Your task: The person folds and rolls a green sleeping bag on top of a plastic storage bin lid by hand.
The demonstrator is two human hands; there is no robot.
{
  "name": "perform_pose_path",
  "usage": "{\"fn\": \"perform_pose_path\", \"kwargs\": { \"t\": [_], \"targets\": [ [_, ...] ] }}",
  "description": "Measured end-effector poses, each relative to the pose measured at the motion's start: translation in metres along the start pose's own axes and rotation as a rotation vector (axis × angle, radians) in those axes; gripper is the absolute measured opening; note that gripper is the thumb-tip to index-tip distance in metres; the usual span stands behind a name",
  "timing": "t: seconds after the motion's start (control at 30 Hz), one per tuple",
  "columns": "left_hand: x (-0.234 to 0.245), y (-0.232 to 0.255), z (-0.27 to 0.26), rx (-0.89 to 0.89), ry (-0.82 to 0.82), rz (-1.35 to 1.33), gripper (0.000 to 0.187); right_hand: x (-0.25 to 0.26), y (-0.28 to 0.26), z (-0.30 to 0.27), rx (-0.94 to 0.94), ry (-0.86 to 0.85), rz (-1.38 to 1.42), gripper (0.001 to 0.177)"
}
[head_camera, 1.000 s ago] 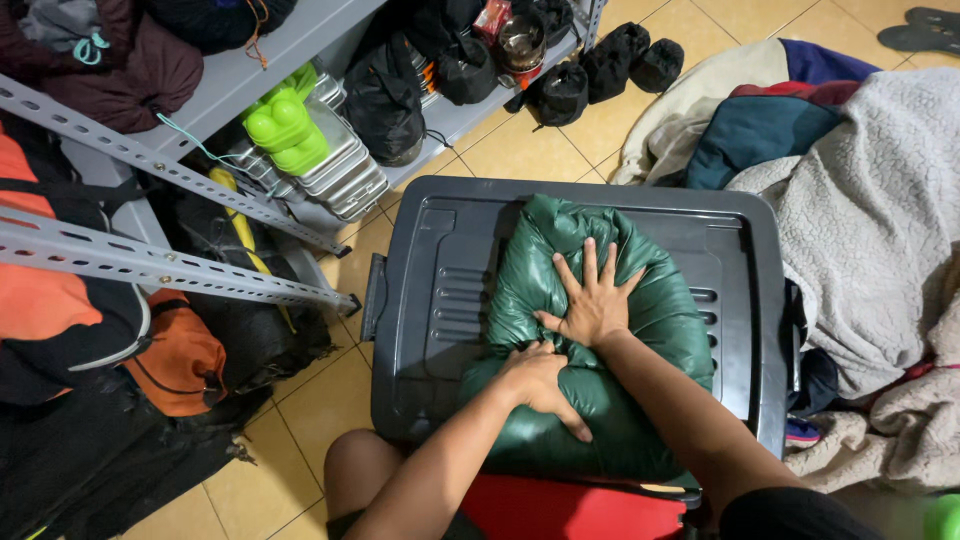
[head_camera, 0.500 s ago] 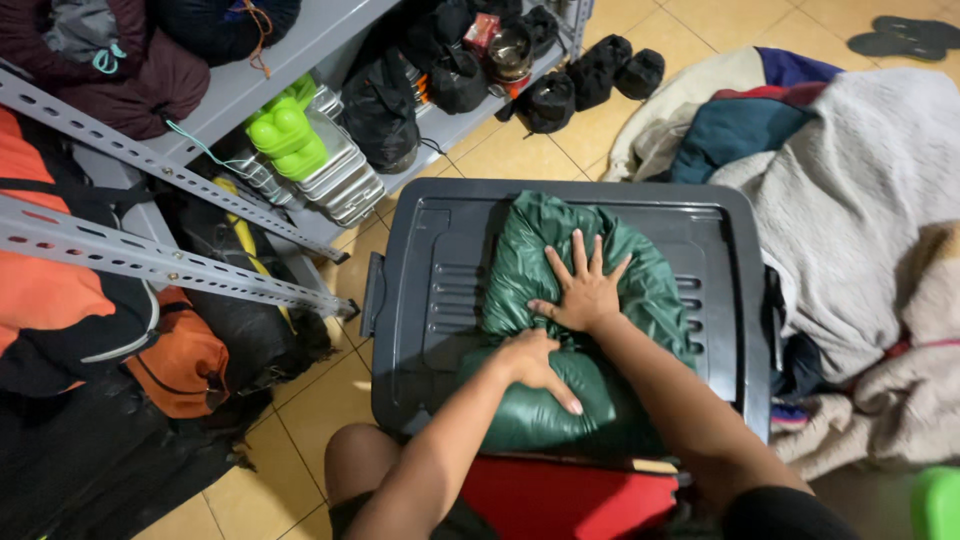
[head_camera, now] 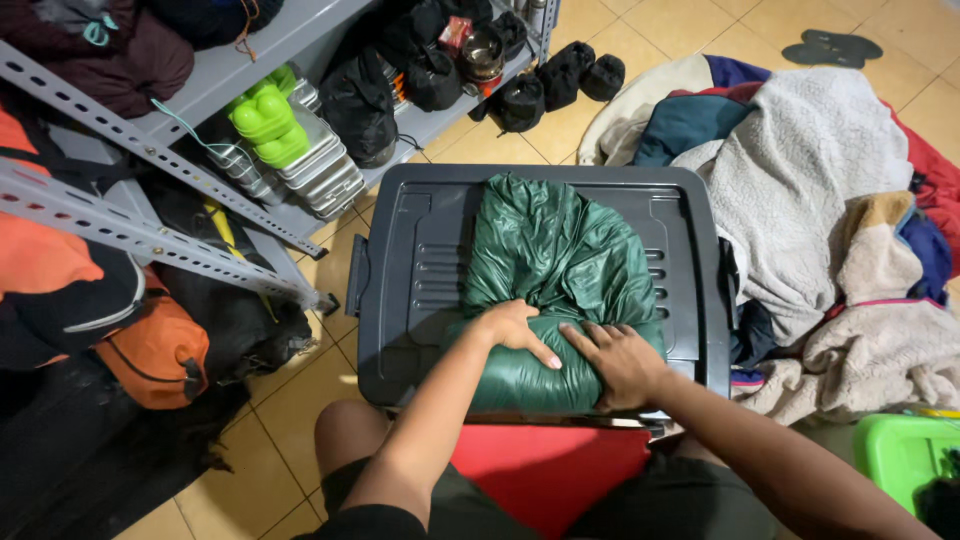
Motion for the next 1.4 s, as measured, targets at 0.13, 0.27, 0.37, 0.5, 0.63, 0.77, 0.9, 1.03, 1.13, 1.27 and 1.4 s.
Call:
{"fn": "perform_pose_path", "kwargs": {
  "t": [0.13,0.27,0.37,0.5,0.63,0.77,0.9,1.03,1.13,1.27,1.4],
  "targets": [
    [0.002,0.014,-0.032,-0.053,0.139,-0.029,0.116,-0.011,0.017,0.018,-0.029,-0.01,0.262,0.138],
    [-0.029,0.035,-0.081,-0.165,0.44,0.205,0.086,-0.006,0.033,0.026,-0.063,-0.058,0.33,0.137],
    [-0.045,0.035,-0.111,-0.248,0.533,0.434,0.109,0.003,0.05,0.033,-0.072,-0.152,0.442,0.131],
    [-0.035,0.012,-0.092,-0.146,0.482,0.511,0.127,0.005,0.067,0.05,-0.105,-0.157,0.738,0.117],
    [-0.01,-0.018,-0.044,-0.203,0.481,0.454,0.128,-0.01,0.087,0.073,-0.12,-0.199,1.04,0.107],
    [0.017,-0.027,-0.017,-0.154,0.402,0.349,0.128,-0.006,0.101,0.085,-0.124,-0.161,1.142,0.099],
    [0.026,-0.041,-0.001,-0.084,0.331,0.284,0.124,0.013,0.087,0.052,-0.109,0.135,0.7,0.106],
    [0.031,-0.047,0.006,-0.057,0.31,0.257,0.121,0.012,0.036,-0.017,-0.173,0.424,-0.448,0.148],
    [0.033,-0.025,-0.007,-0.083,0.281,0.252,0.103,-0.029,0.034,-0.009,-0.263,0.229,-0.073,0.11],
    [0.035,-0.024,-0.006,-0.085,0.314,0.232,0.095,-0.046,0.048,0.0,-0.289,0.198,0.184,0.109],
    [0.013,-0.026,-0.018,-0.073,0.138,0.206,0.084,-0.046,0.034,-0.017,-0.202,0.183,0.459,0.105]
  ]
}}
Point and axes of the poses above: each hand's wrist, its own z-axis towards the middle knuckle, its own x-axis out of the back of the hand, y = z × x, the point moved 1 cm from there along z, towards the middle knuckle, and after that the axes turned 10 degrees about -z, right-handed, at the moved point
